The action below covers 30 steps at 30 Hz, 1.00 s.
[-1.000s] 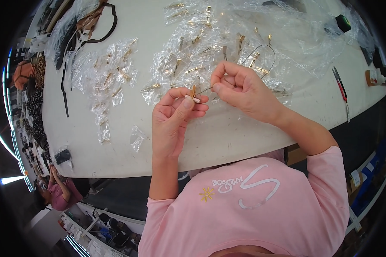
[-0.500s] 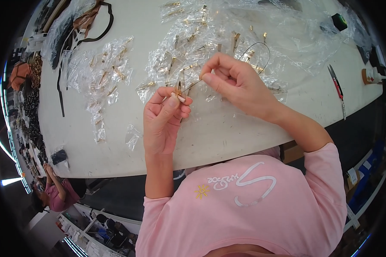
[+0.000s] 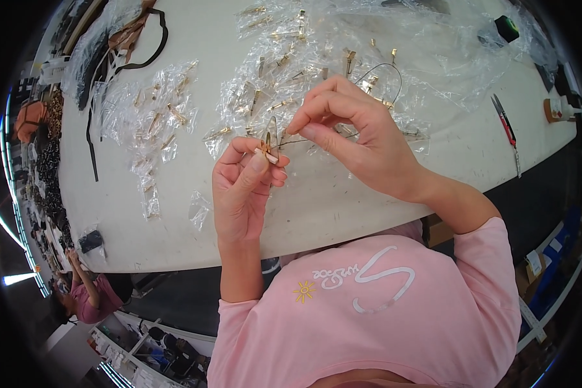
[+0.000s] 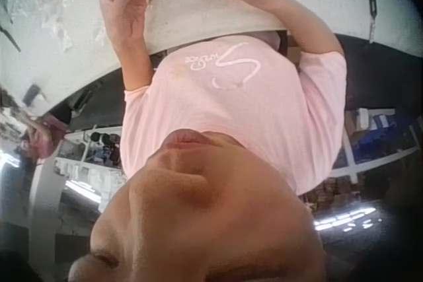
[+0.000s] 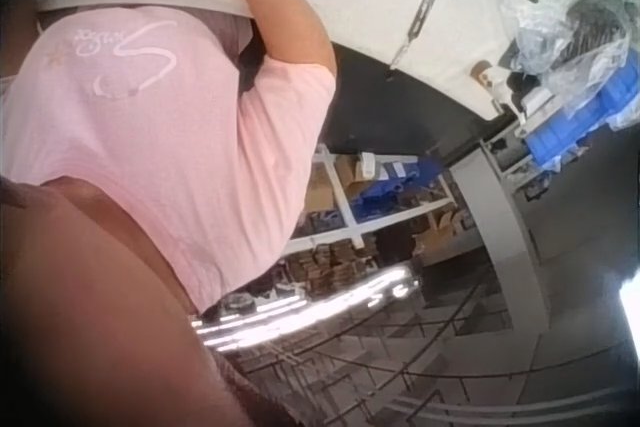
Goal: Threading small metal components onto a wire for hardware assembly.
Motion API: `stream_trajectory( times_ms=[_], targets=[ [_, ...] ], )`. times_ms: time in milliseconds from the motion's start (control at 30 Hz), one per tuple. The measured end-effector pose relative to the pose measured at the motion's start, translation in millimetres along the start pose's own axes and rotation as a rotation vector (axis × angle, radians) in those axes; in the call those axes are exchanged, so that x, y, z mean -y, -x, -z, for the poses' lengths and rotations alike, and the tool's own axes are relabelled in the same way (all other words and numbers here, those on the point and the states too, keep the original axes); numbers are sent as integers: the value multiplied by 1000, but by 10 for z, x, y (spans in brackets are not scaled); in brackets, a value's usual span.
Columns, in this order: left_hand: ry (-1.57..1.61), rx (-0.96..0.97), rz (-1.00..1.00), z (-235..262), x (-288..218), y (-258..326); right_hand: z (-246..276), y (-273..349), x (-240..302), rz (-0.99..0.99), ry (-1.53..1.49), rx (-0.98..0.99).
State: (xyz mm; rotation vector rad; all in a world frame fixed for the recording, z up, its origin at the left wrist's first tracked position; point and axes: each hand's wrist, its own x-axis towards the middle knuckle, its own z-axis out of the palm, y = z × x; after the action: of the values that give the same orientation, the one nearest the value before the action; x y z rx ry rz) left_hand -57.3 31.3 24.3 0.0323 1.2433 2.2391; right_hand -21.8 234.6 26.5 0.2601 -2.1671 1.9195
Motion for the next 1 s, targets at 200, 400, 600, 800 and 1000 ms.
stream_trajectory(
  times_ms=[200,400,600,800,1000],
  targets=[
    [-13,0,-3,52,14,-15,-21,-5,63,-246,-205,23],
    [-10,-1,25,67,22,-38,-40,3,-23,-88,-41,-8],
    [-7,0,35,67,17,-35,-42,3,-43,-35,85,-10],
    [-7,1,50,57,24,-36,-47,9,-67,-25,94,-10],
    [20,7,74,73,27,-40,-14,9,-30,-66,88,37]
  ],
)
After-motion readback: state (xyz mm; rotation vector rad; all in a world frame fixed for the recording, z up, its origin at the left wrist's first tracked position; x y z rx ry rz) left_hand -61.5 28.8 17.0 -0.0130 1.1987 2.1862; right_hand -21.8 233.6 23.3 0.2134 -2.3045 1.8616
